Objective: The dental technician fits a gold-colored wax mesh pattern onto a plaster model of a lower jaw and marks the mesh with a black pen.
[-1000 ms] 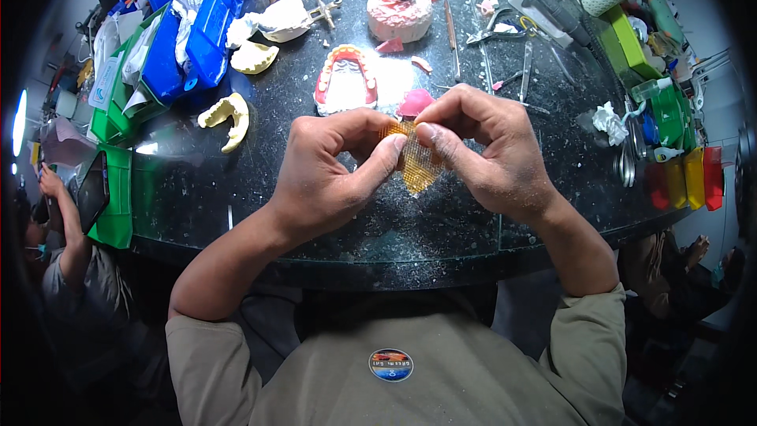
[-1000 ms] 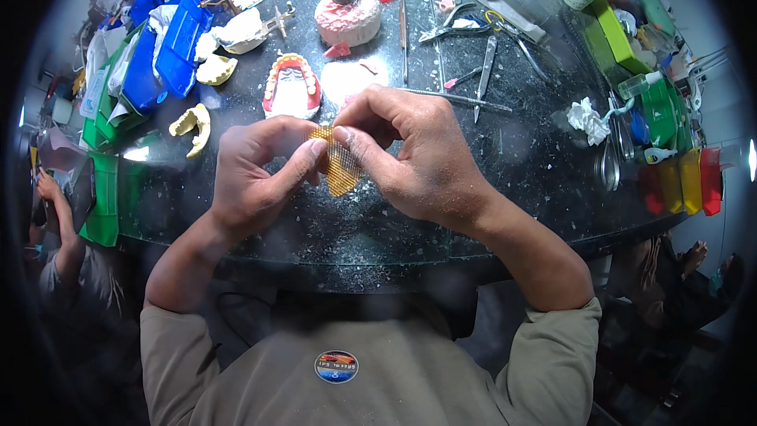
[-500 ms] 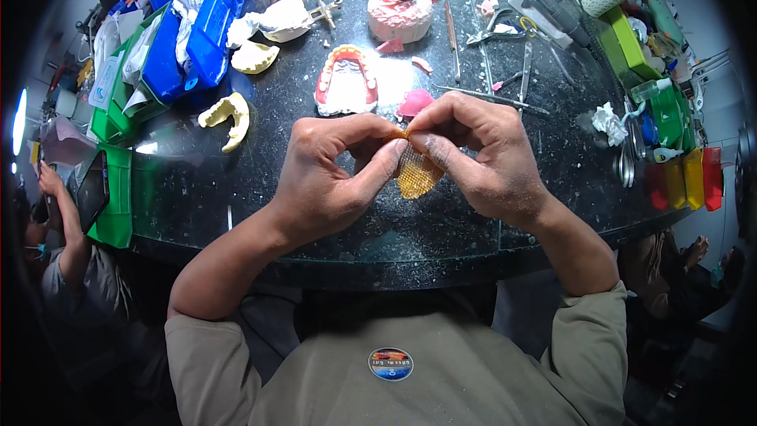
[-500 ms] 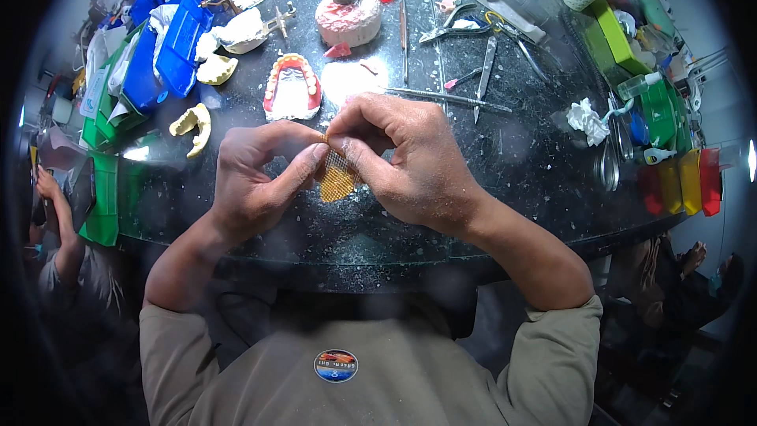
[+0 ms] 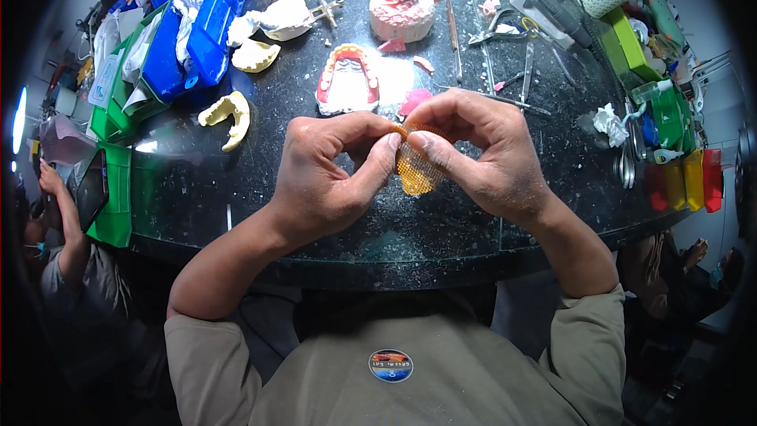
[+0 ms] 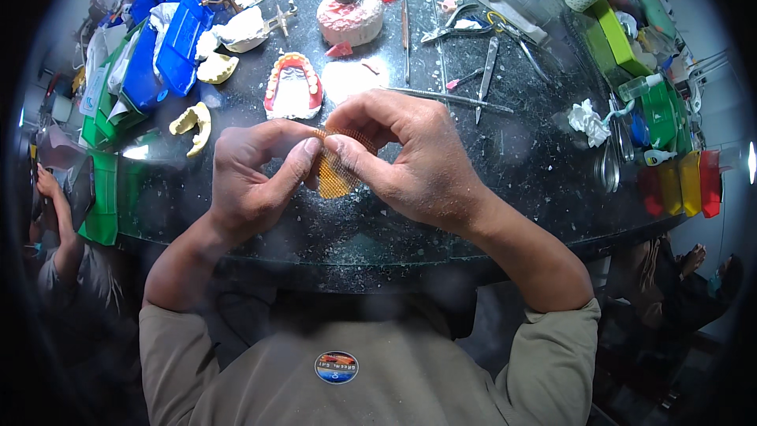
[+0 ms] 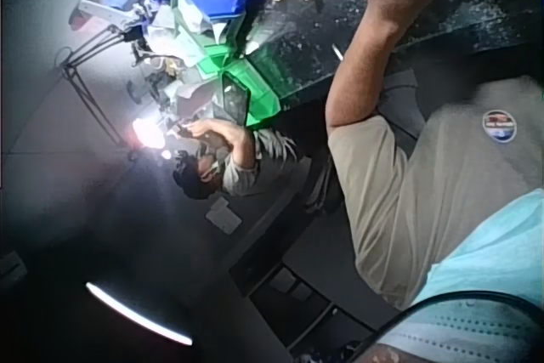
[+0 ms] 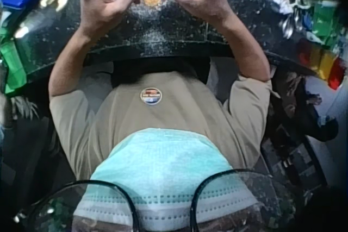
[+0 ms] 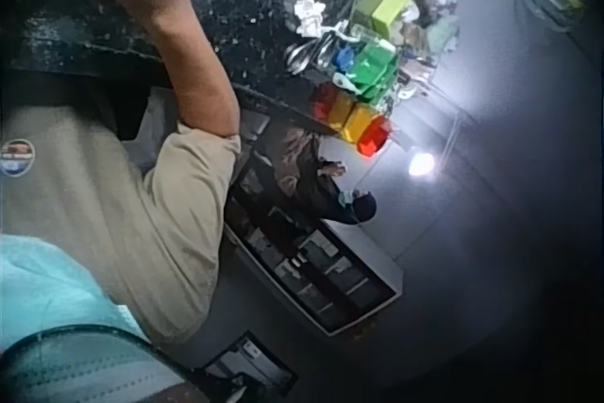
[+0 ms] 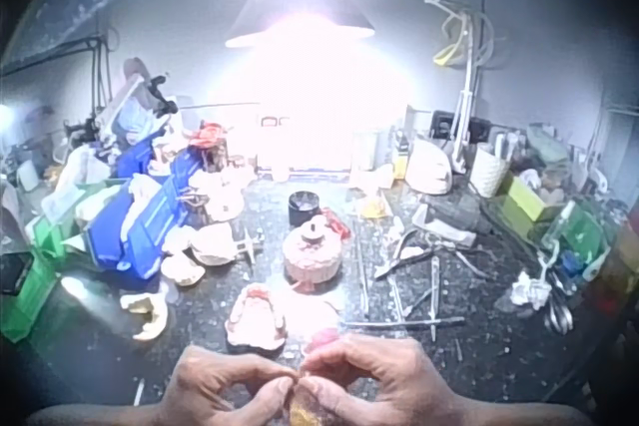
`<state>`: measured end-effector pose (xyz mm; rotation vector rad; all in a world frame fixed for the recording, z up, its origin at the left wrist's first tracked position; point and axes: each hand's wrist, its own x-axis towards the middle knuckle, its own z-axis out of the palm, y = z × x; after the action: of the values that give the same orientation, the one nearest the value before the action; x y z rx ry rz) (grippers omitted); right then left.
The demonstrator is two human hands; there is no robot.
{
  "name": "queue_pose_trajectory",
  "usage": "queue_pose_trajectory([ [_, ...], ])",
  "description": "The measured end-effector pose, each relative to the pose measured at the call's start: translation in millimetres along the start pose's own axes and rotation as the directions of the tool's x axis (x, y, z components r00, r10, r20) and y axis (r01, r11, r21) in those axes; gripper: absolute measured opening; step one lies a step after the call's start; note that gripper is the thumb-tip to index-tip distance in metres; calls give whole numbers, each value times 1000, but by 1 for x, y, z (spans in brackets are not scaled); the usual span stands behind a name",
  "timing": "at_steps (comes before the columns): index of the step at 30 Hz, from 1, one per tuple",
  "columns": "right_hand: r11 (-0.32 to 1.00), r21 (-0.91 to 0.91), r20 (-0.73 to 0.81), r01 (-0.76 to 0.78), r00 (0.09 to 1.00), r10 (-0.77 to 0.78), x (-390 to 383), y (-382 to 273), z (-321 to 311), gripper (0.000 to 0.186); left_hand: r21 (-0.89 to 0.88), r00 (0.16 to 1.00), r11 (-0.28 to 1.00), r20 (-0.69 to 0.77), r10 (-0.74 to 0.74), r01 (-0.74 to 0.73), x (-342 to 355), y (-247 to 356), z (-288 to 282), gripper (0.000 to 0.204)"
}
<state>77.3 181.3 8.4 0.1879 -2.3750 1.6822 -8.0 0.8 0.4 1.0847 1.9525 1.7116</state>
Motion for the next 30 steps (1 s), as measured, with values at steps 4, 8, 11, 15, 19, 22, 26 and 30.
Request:
queue_pose_trajectory([
  [4, 999, -30, -28, 36, 999, -37, -2, -1, 5, 8, 128, 998, 990, 34, 51, -55, -1, 2, 0, 9],
  [8, 998, -29, -36, -57, 998, 56, -2, -5, 9, 6, 128, 999, 991, 11, 47, -48, -2, 0, 3, 9],
  [11, 997, 67, -64, -24, 998, 28, 0, 1, 9, 6, 74, 998, 996, -17, 53, -52, -2, -1, 5, 9],
  [15, 997, -19, -31, 78, 996, -79, 1, 3, 5, 7, 41, 999, 998, -7, 47, -47, -2, 0, 4, 10],
  [19, 996, -73, 3, 49, 999, -49, 0, -1, 2, 8, 8, 999, 1000, -35, 1, -1, -2, 0, 6, 10],
  [22, 992, -121, 14, 38, 999, -36, -1, -3, 2, 7, 89, 1000, 996, 0, 17, -17, -2, 2, 3, 10],
  [26, 988, -92, -28, 121, 992, -124, -1, -2, 7, 6, 85, 998, 994, 0, 68, -68, -2, 1, 3, 10],
  [30, 989, -95, -18, 116, 993, -118, -1, -1, 9, 7, 139, 997, 988, 12, 73, -74, -2, 1, 2, 12],
])
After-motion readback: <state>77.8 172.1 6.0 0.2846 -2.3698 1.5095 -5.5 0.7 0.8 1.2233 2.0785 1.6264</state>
